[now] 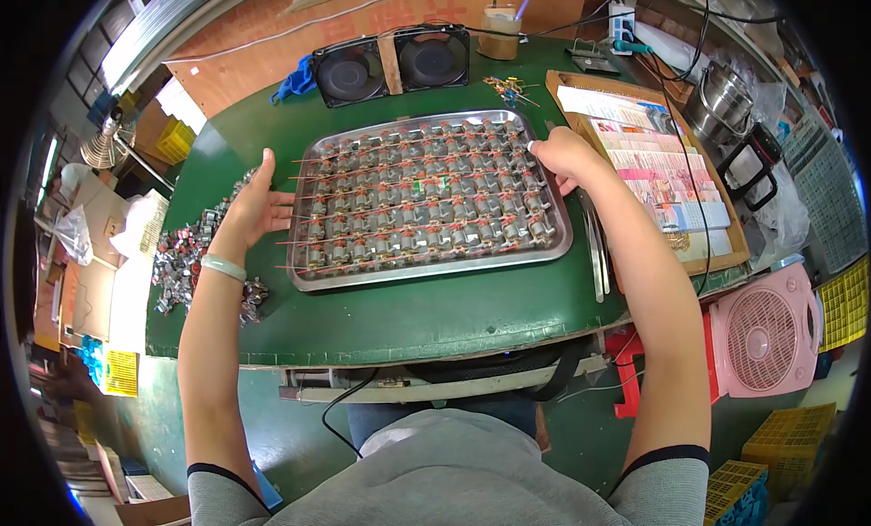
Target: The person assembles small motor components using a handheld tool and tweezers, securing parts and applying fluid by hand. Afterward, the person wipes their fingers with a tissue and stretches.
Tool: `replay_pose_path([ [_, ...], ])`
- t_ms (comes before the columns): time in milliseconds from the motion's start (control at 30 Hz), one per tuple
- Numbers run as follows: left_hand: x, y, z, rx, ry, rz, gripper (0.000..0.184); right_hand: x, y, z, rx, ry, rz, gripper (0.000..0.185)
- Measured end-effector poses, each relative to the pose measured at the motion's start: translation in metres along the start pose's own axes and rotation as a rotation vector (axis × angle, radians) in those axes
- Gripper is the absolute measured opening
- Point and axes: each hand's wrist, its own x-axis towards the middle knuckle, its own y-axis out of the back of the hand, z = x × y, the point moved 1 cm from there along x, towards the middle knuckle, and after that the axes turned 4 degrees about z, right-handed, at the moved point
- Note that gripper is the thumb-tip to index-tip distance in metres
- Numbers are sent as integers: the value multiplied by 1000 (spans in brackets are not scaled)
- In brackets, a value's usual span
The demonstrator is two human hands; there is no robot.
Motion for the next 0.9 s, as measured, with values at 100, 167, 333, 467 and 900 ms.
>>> replay_pose_path([
  [100, -15, 2, -2, 30, -12, -33, 82, -16, -1, 5, -23, -6, -12, 34],
  [167, -26, 2, -3, 41, -12, -53, 81, -23, 1, 7, -77, -16, -31, 36],
  [333, -54, 2, -9, 47, 3, -76, 79, -45, 5, 9, -177, -37, -22, 40],
  [467, -67, 4, -15, 116, -10, -44, 77, -52, 7, 15, -274, -11, -23, 42],
  [900, -141, 41, -21, 378, -615, 352, 49, -141, 22, 3, -200, 541, 265, 20],
])
